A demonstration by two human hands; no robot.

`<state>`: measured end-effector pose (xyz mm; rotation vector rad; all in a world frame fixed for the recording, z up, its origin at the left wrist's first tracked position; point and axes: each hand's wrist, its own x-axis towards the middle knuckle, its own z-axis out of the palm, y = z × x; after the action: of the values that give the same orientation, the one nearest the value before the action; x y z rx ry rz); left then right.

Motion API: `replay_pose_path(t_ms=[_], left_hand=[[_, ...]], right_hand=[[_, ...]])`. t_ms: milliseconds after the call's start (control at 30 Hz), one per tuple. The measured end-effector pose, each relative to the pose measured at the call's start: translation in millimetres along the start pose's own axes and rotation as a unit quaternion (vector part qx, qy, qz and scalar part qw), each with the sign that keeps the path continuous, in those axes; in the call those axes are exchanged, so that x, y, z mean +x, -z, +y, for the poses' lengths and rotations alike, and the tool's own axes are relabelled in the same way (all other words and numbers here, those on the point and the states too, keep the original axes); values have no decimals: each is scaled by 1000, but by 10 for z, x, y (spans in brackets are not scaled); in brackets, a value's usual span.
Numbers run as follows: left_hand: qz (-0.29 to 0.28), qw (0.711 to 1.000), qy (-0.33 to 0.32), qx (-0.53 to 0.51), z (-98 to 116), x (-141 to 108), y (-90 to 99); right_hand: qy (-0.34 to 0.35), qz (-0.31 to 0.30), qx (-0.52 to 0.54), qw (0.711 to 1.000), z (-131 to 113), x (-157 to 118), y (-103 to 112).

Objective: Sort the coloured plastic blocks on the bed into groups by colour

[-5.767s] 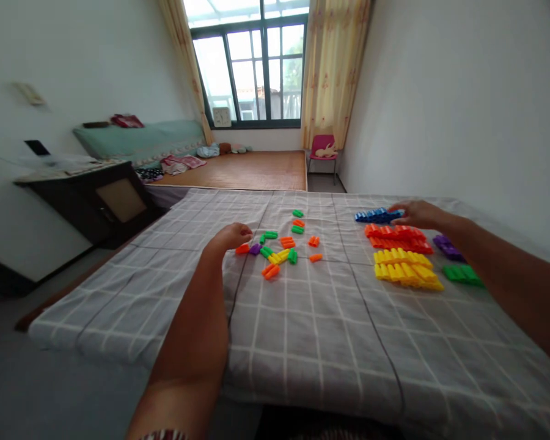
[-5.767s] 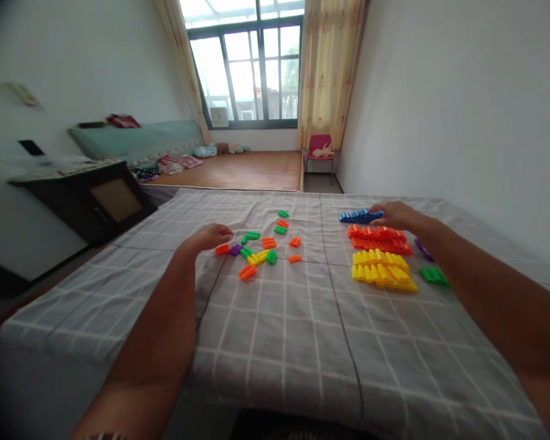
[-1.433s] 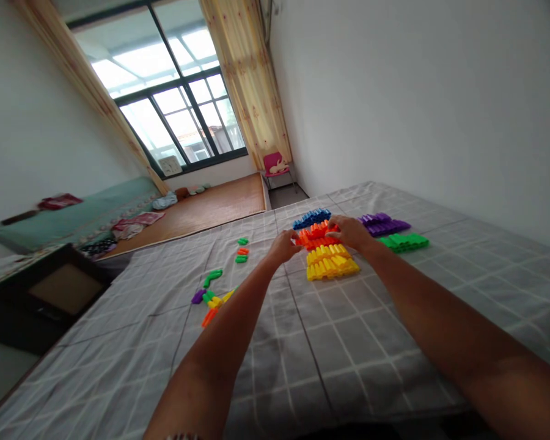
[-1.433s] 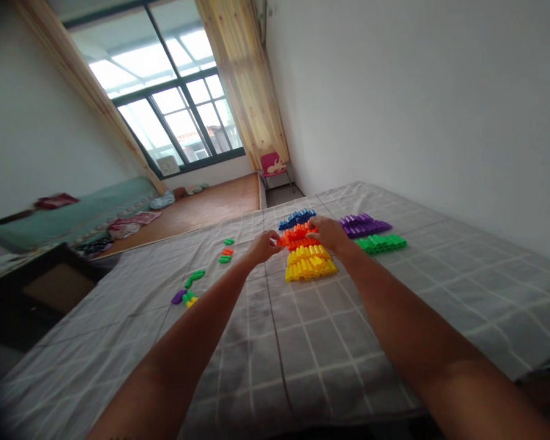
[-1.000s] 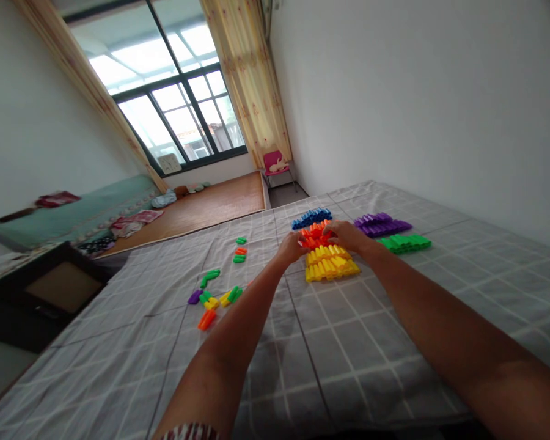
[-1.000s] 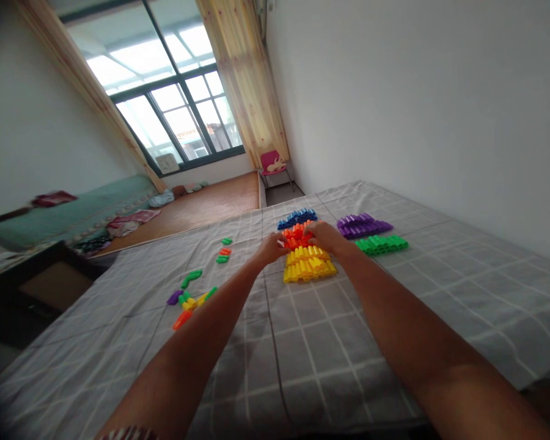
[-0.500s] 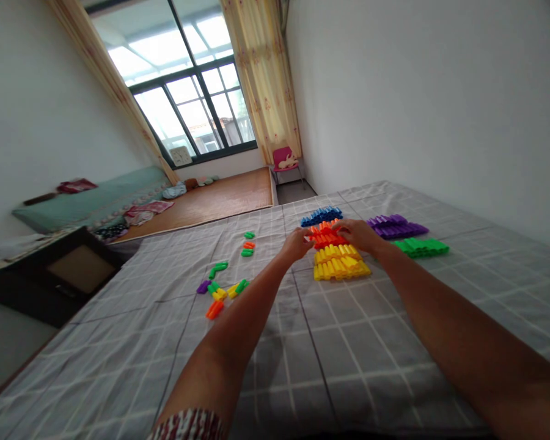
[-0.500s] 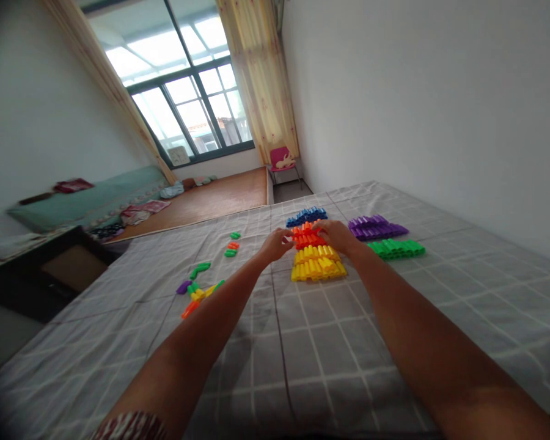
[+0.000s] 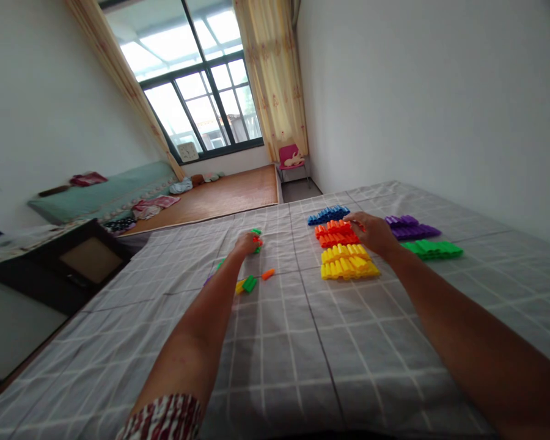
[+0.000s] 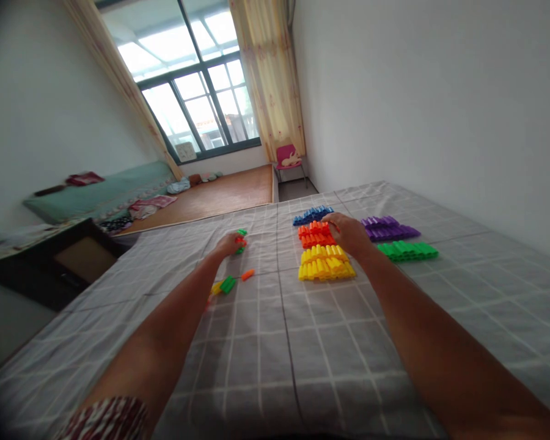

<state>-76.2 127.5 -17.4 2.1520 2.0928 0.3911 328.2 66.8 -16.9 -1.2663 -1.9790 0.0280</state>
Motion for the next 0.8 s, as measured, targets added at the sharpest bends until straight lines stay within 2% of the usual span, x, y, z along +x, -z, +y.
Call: replay_pose_path(t_ms=[133, 233, 300, 433, 500, 633, 733, 800], left_hand=[[-1, 1000, -21, -7, 98, 46, 46], [-8, 999, -34, -20, 95, 9, 171], [-7, 999, -37, -29, 18, -87, 269], [-1, 998, -26, -55, -323, -430, 449], [-10, 997, -4, -71, -542, -635, 516], [-17, 993, 42, -110, -875, -991, 571], [-11, 985, 55, -163, -943, -1159, 558], [-13, 978, 46, -201, -921, -1228, 551]], right_hand=[[-4, -6, 18, 1000, -183, -22, 31], [23, -17, 61, 998, -489, -58, -42], [56, -58, 96, 992, -747, -97, -149], [190, -196, 135, 952, -1285, -175, -425], [252, -240, 131, 928, -1559, -187, -568], [304, -271, 104, 907, -2167, -170, -913], [326, -270, 72, 903, -2599, -168, -1239], [354, -279, 46, 892, -2791, -166, -1436]])
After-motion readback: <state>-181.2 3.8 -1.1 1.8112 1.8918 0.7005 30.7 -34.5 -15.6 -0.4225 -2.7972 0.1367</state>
